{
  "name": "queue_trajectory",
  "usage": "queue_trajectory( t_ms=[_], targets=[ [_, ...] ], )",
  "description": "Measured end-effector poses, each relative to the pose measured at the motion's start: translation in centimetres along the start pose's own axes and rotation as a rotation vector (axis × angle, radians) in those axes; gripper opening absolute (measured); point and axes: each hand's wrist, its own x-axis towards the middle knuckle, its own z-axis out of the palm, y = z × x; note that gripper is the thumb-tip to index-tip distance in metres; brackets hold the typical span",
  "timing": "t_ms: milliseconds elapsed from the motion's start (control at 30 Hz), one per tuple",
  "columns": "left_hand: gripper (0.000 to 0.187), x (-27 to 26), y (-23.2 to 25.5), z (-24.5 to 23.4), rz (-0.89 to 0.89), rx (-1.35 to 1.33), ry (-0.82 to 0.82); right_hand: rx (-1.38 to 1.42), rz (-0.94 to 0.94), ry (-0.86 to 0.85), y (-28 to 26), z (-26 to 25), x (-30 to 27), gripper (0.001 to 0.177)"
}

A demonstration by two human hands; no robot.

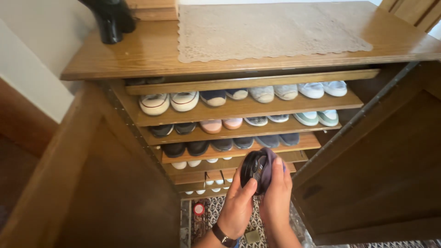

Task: The person organizes a wooden shoe cabinet by picking up various small items from the floor, including a brush, a blue sponge, and several small containers. They wipe the cabinet shelves with a purple cloth and place the items onto the shelves among the shoes.

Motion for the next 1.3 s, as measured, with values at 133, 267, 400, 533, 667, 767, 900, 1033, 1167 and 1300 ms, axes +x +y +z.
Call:
queue_trajectory(
  t_ms=[133, 267, 400, 533, 667, 767, 900, 1033, 1167, 1300],
  targets=[
    [0.070, 0.2, 0.2, -1.5, 0.106, 0.179, 0.046, 0.498, 0.316, -0.039, 0.8, 0.9, -1.7, 0.046],
    [0.074, 0.0, 1.3, -3.5, 0.168, 0.363, 0.031, 0.546, 0.439, -0.131, 0.6, 1.8, -2.4, 0.040],
    [0.089, -0.2, 3.5, -5.0, 0.209, 0.623, 0.033, 0.416, 0.308, -0.062, 1.6, 1.9, -0.6, 0.039],
    [0.103, 0.3, 6.9, -5.5, 0.287, 1.035, 0.004, 0.186, 0.006, -0.187, 4.5, 1.5, 1.5, 0.039],
    [0.103, 0.5, 8.9, -5.2, 0.400, 1.295, -0.068, -0.062, -0.127, -0.253, 4.4, 2.1, 2.3, 0.034],
    [0.098, 1.1, 9.7, -4.9, 0.358, 1.357, -0.022, -0.170, -0.115, -0.204, 3.3, 3.0, 2.3, 0.032],
    [0.092, 4.2, 10.2, -7.1, 0.484, 1.360, 0.123, 0.345, 0.038, -0.217, 3.4, 4.4, 1.5, 0.034],
    [0.088, 8.8, 13.2, -7.9, 0.624, 1.391, 0.339, 0.471, 0.110, -0.307, 3.9, 4.0, 0.2, 0.038],
    [0.089, 14.9, 17.1, -8.8, 0.690, 1.668, 0.475, 0.404, 0.221, -0.209, 8.0, 1.7, -0.7, 0.038],
    [0.082, 19.7, 18.5, -10.9, 0.704, 1.827, 0.505, 0.354, 0.298, -0.116, 11.8, 0.0, -1.3, 0.039]
  ],
)
